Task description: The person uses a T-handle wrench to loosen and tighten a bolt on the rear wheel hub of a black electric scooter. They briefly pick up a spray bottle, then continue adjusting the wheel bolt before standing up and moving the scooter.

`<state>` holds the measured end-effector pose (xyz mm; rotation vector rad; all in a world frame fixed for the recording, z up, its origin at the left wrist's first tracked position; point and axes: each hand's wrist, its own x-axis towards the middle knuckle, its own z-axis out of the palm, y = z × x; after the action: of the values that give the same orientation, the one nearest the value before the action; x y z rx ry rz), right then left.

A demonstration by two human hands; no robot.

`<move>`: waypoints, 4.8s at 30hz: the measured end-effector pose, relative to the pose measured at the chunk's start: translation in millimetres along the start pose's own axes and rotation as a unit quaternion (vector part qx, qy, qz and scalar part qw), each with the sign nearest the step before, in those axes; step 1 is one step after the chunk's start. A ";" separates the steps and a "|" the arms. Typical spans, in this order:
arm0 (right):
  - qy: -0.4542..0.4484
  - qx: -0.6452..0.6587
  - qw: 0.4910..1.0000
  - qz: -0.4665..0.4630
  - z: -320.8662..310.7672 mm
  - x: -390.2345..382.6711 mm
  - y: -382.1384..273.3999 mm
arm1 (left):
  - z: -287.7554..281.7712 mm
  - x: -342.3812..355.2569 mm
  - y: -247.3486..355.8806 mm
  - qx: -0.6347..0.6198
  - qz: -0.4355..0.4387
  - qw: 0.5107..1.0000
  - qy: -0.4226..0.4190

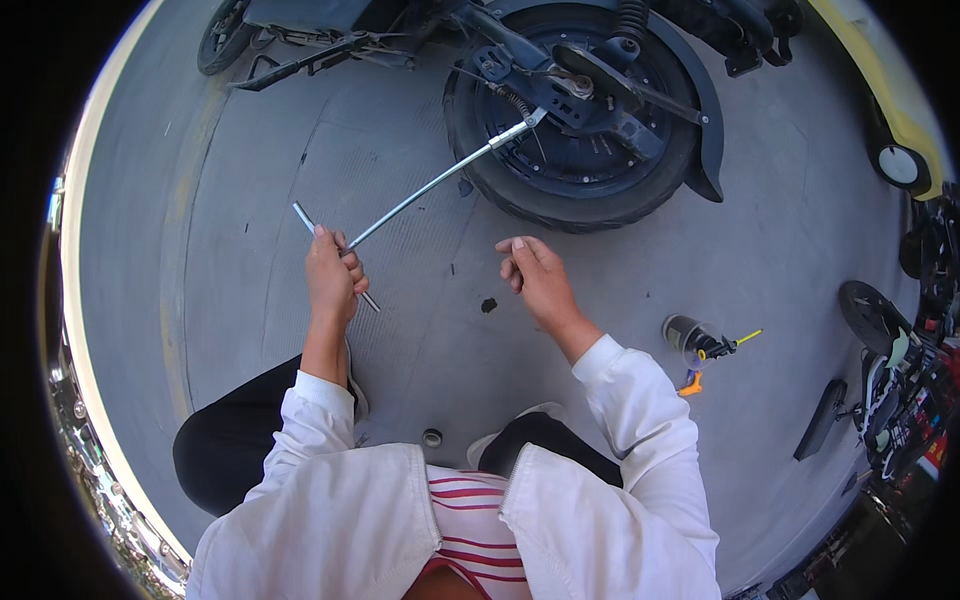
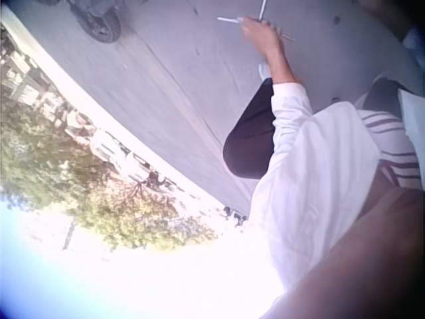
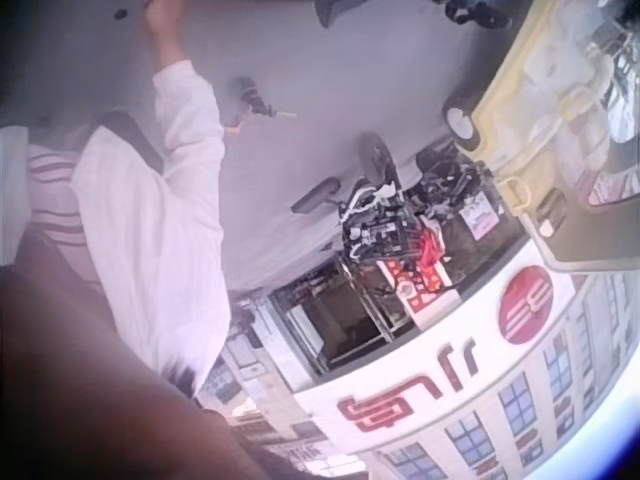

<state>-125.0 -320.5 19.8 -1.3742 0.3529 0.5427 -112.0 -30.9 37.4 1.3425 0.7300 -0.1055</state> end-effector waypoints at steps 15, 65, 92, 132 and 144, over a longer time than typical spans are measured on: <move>0.071 0.020 0.996 0.046 -51.9 -41.1 42.6 | -12.9 48.0 3.5 0.127 -0.033 0.991 0.012; 0.094 -0.266 0.955 0.092 -26.9 73.8 -136.6 | 32.6 -7.1 -87.3 -0.075 -0.142 0.980 0.121; 0.122 -0.453 0.883 0.023 -23.9 57.5 -141.8 | 35.1 -3.0 -80.4 -0.066 -0.183 0.972 0.134; 0.115 -0.082 0.990 0.032 -103.2 -48.8 71.0 | 2.8 90.1 -19.6 0.102 -0.121 0.984 0.086; 0.091 -0.085 0.992 0.011 -110.4 -33.5 71.8 | 9.0 72.5 -66.3 0.036 -0.223 0.973 0.042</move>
<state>-184.4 -426.8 -40.4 -1.5918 0.4794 0.4754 -83.0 -32.0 -57.0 1.2379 1.1001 -0.4384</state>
